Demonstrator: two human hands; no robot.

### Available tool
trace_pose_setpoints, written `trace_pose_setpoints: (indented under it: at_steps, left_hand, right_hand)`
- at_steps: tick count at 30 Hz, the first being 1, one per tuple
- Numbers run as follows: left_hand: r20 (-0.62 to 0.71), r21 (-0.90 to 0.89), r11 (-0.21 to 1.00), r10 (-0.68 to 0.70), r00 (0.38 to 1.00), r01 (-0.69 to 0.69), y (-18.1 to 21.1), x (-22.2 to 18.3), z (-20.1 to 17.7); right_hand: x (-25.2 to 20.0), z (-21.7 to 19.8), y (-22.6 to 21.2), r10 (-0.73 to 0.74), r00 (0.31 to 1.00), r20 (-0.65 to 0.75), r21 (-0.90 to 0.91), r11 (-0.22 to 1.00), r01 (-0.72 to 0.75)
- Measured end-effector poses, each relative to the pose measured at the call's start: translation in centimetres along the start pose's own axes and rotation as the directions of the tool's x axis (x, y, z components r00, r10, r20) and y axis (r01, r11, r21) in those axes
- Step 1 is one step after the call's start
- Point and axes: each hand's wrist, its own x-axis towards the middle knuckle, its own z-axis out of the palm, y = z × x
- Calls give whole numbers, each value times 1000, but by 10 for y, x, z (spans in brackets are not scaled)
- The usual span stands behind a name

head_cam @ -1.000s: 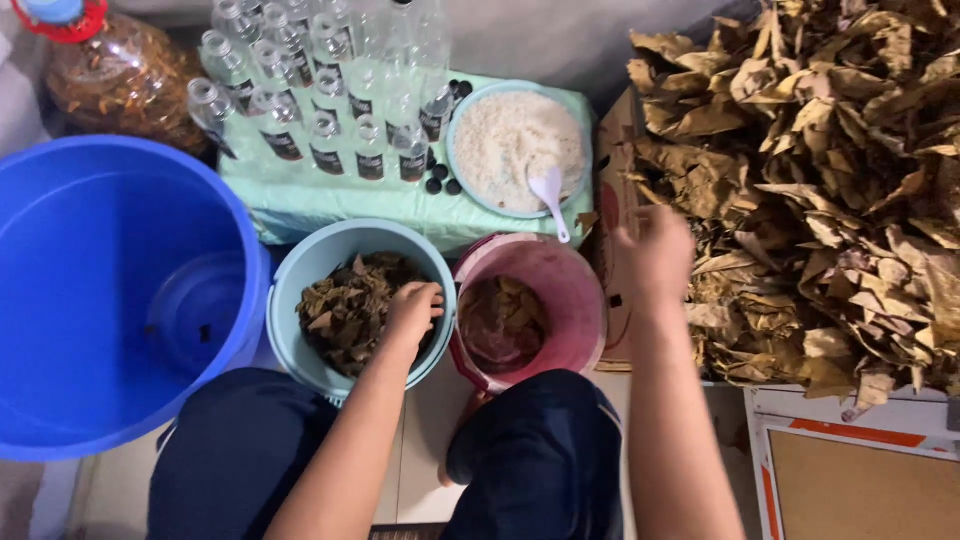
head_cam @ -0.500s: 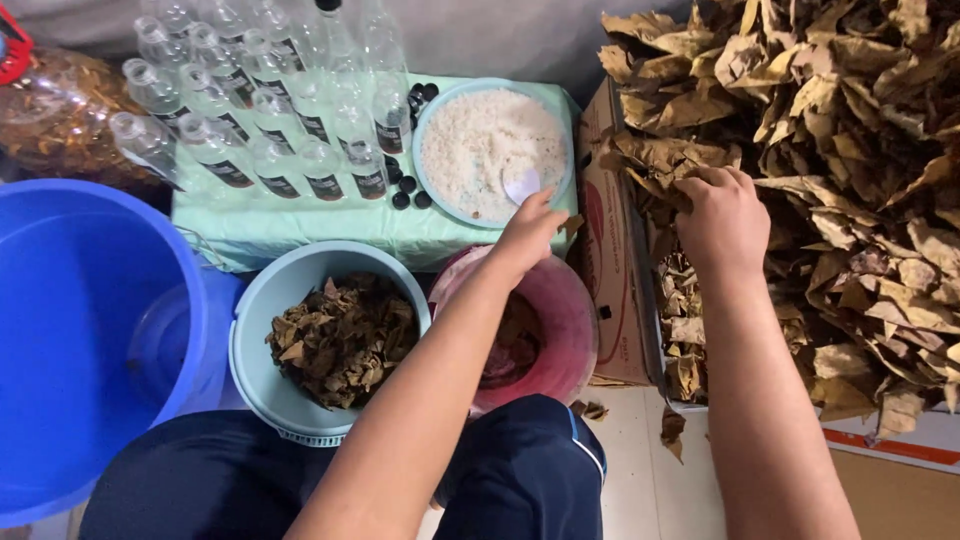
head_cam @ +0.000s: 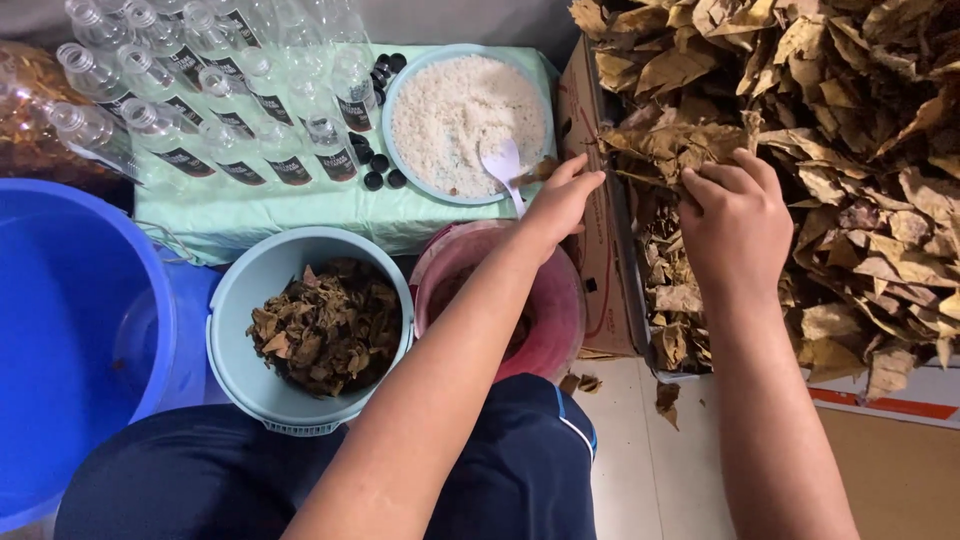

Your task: The person is gathering dried leaves from a large pile and placing them into a bucket, crushing them down as they go to prepare biomass.

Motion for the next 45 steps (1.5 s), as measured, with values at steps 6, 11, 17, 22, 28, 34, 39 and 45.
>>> trace_pose_setpoints:
  at_steps: [6, 11, 17, 22, 28, 34, 39, 45]
  left_hand:
    - [-65, -59, 998, -33, 997, 30, 1, -24, -3]
    - [-59, -136, 991, 2, 998, -10, -8, -44, -18]
    - [-72, -366, 931, -33, 997, 5, -27, -43, -63]
    - [-71, -597, 802, -77, 994, 20, -48, -55, -97]
    - [-189, -616, 785, -58, 980, -72, -23, -115, -152]
    - [-173, -681, 727, -42, 984, -89, -103, -89, -256]
    - [-326, -663, 740, -152, 933, -112, -105, -146, -296]
    - [-394, -474, 880, -166, 904, -45, -73, -184, -283]
  right_hand:
    - [-23, -33, -11, -29, 999, -30, -25, 999, 28]
    - [-43, -46, -23, -80, 996, -29, 38, 996, 81]
    - [-42, -70, -70, -191, 976, -102, 298, 931, 213]
    - [-29, -73, -122, -254, 959, -128, 442, 851, 284]
    - [-5, -54, -187, -270, 944, -189, 506, 797, 330]
    - [7, -49, -262, -399, 915, -67, 687, 646, 332]
    - [-2, -18, -317, -509, 860, -31, 825, 473, 310]
    - [-28, 6, -379, -484, 847, 222, 790, 598, 135]
